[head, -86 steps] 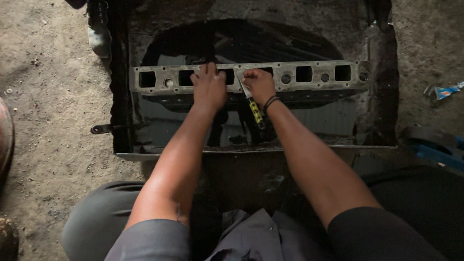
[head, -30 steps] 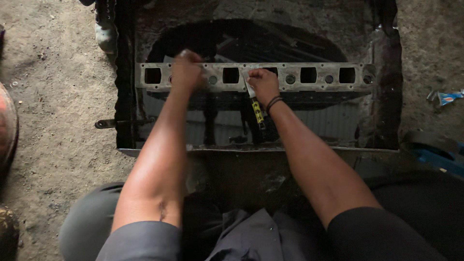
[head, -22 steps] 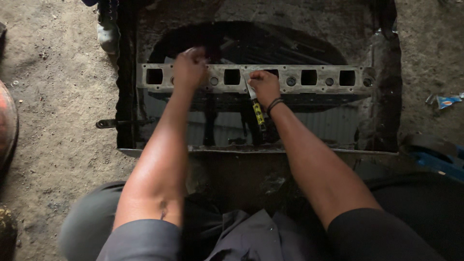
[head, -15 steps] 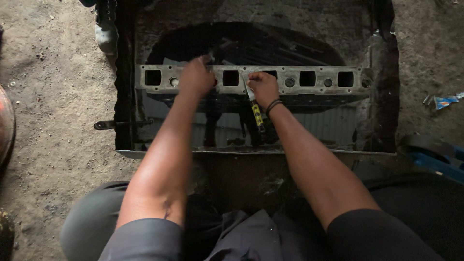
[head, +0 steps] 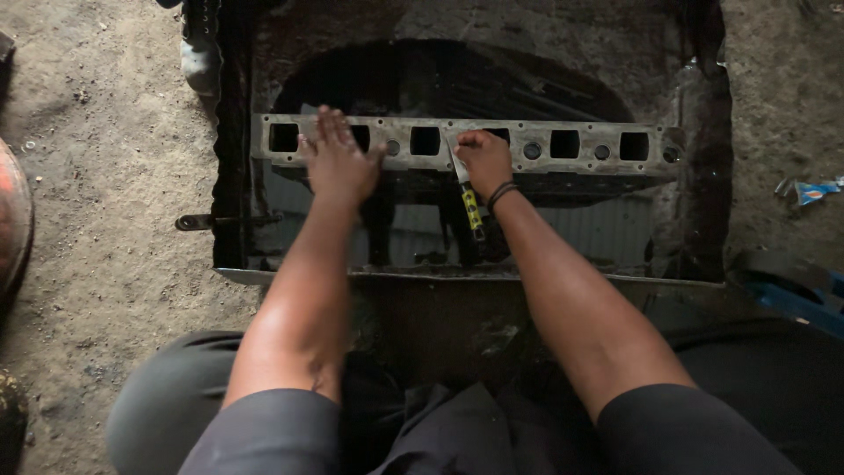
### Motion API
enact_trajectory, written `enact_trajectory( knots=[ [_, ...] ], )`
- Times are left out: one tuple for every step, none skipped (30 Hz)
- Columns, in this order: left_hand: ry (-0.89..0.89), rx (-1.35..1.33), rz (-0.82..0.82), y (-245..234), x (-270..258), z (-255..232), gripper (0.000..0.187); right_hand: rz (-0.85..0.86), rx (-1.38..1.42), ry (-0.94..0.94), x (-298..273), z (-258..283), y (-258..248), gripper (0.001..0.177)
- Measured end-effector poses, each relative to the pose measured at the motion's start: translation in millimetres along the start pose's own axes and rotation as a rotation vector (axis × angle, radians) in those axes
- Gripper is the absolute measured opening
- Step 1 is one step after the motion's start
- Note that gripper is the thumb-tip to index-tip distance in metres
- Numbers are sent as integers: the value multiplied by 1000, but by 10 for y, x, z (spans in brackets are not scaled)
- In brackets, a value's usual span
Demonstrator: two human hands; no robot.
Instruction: The person scrubs a long, rectangular metal part with multiple holes using a small abrasive pad. They hold the part steady with their left hand and scrub the surface with their right hand, working over a dark liquid-filled basin.
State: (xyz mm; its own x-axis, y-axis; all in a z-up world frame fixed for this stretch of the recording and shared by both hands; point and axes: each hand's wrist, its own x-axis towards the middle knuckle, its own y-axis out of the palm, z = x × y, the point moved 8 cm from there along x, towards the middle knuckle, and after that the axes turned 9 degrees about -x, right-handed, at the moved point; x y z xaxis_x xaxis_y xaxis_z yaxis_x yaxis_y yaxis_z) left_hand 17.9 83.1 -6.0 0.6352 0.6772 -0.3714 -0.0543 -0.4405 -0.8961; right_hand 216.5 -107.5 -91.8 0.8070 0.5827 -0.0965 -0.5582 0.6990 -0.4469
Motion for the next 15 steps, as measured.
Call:
enact_trajectory(
  knots=[
    [-20,-12,-9,-17,-3,62,95,-6,3,-5,-3,11,-4,22],
    [-40,-23,-18,-30,-3,125,94,-2,6,1,-1,16,-2,22],
    [-57,-45,-44,-48,-4,183,95,2,9,7,0,20,-1,22],
    [-75,-67,-69,-54,-14,243,96,8,12,13,-6,24,2,22],
    [-94,-89,-93,-63,-21,307,97,7,11,27,-16,23,1,22],
    [-120,-92,-88,-59,-19,379,96,6,10,39,-24,28,0,22],
    [-145,-95,-83,-57,-18,450,95,5,9,52,-32,36,-1,22],
    [-171,-98,-77,-57,-13,513,95,6,-9,56,-39,51,-8,23],
    [-165,-101,-89,-65,-8,538,98,8,-28,61,-50,62,-21,23],
    [-158,-104,-102,-70,-7,553,100,8,-46,65,-57,73,-31,24],
    [-150,-107,-114,-76,-5,558,103,10,-37,55,-58,95,-35,23],
    [-117,-71,-88,-61,13,523,100,10,-26,46,-62,109,-38,23],
    [-84,-35,-61,-46,33,471,97,11,-16,38,-61,124,-37,23],
    [-51,2,-33,-22,37,414,94,13,-25,52,-65,115,-38,24],
    [-21,12,-25,-9,39,341,95,16,-35,67,-59,104,-43,24]
  ],
)
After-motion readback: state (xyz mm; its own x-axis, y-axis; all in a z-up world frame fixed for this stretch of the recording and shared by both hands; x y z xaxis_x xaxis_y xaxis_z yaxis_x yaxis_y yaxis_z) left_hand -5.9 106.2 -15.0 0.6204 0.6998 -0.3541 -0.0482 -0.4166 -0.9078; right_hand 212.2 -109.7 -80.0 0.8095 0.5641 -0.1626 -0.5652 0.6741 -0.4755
